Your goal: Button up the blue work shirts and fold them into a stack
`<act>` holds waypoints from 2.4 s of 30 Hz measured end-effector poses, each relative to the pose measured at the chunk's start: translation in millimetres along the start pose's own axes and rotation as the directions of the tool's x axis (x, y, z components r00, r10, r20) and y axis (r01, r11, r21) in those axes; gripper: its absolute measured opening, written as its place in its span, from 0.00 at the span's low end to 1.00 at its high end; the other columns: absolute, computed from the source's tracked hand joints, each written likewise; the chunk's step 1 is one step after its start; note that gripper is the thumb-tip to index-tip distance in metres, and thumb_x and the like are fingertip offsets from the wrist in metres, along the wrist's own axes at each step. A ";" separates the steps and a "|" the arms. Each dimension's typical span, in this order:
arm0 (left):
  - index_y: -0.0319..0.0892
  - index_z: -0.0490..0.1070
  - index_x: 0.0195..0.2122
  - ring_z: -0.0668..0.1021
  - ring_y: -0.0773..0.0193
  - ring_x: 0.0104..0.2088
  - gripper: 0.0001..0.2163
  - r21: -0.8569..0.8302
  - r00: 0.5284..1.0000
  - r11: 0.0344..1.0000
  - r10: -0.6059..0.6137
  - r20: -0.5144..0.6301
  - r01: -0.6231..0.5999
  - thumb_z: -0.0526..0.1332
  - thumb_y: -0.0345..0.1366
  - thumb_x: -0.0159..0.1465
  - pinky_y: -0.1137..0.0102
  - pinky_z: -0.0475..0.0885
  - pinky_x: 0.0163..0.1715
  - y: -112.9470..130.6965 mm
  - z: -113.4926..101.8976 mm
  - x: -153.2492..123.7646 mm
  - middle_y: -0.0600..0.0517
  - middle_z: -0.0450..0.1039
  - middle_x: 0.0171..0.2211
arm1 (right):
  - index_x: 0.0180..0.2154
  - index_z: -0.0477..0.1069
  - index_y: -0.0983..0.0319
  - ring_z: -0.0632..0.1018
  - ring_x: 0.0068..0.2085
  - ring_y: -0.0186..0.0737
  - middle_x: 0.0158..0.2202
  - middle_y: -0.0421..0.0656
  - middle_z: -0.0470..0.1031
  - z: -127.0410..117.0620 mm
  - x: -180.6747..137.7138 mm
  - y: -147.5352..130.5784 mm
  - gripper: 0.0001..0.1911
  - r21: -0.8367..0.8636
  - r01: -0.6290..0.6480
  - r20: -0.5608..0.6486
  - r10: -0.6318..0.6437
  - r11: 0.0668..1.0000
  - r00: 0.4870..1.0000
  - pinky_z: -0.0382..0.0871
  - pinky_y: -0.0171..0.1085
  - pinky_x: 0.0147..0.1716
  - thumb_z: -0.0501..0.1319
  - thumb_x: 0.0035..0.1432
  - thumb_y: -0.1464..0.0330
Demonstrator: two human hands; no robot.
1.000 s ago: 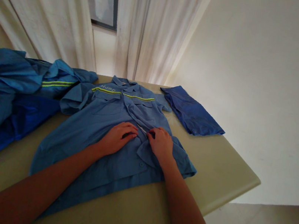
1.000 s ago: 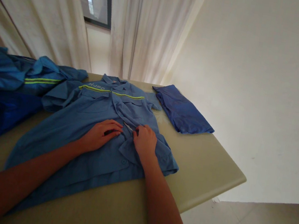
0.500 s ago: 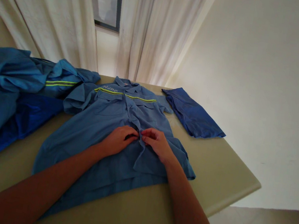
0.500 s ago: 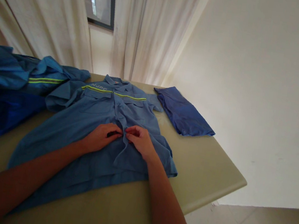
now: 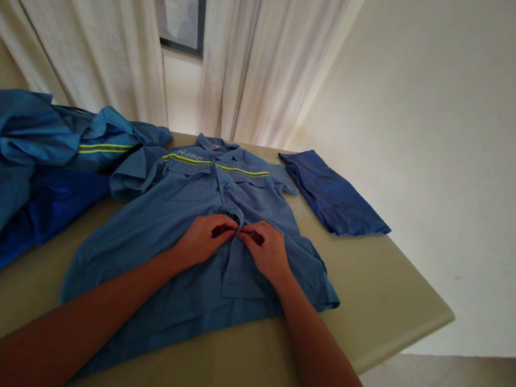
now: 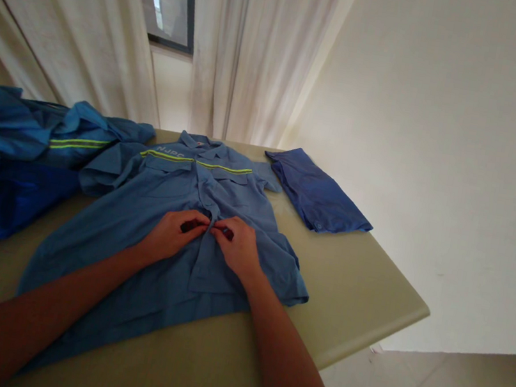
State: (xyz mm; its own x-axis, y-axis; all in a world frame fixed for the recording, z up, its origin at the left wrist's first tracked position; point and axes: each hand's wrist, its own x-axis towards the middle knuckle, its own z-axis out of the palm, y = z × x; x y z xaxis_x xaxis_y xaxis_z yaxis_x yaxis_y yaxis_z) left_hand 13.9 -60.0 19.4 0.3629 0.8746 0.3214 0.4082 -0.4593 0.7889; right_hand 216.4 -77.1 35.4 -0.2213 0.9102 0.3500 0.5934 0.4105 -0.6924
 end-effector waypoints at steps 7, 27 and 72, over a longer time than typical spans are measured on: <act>0.44 0.78 0.41 0.81 0.63 0.34 0.07 -0.050 0.998 0.997 -0.061 0.031 0.063 0.61 0.38 0.67 0.68 0.74 0.36 -0.1 0.6 -0.3 0.53 0.82 0.37 | 0.42 0.83 0.58 0.78 0.33 0.35 0.35 0.41 0.79 -2.2 0.7 -1.0 0.08 -0.072 0.002 0.088 0.004 0.997 0.996 0.68 0.33 0.36 0.66 0.64 0.73; 0.42 0.79 0.41 0.84 0.59 0.40 0.09 -0.230 0.992 0.965 -0.119 0.048 0.127 0.66 0.40 0.63 0.63 0.80 0.45 -10.5 -0.2 5.0 0.49 0.84 0.40 | 0.35 0.78 0.60 0.75 0.32 0.34 0.34 0.40 0.75 4.2 -3.8 -5.6 0.02 -0.194 0.023 0.054 -0.013 0.981 0.998 0.67 0.33 0.34 0.67 0.62 0.69; 0.43 0.76 0.38 0.81 0.62 0.34 0.05 -0.144 0.992 0.984 -0.088 0.087 0.100 0.61 0.35 0.62 0.69 0.73 0.35 -3.9 -1.0 3.2 0.53 0.81 0.35 | 0.33 0.76 0.61 0.75 0.28 0.33 0.29 0.38 0.76 6.8 0.3 9.2 0.02 0.066 -0.056 0.058 0.052 0.996 0.997 0.67 0.32 0.30 0.67 0.56 0.73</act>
State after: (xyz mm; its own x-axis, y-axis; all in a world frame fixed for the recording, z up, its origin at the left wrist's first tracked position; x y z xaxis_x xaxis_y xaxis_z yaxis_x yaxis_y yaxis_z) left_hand 12.6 -55.3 17.8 0.3976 0.8946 0.2038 0.3171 -0.3424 0.8844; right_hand 216.5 -72.7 24.8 -0.2347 0.9319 0.2765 0.5527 0.3619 -0.7507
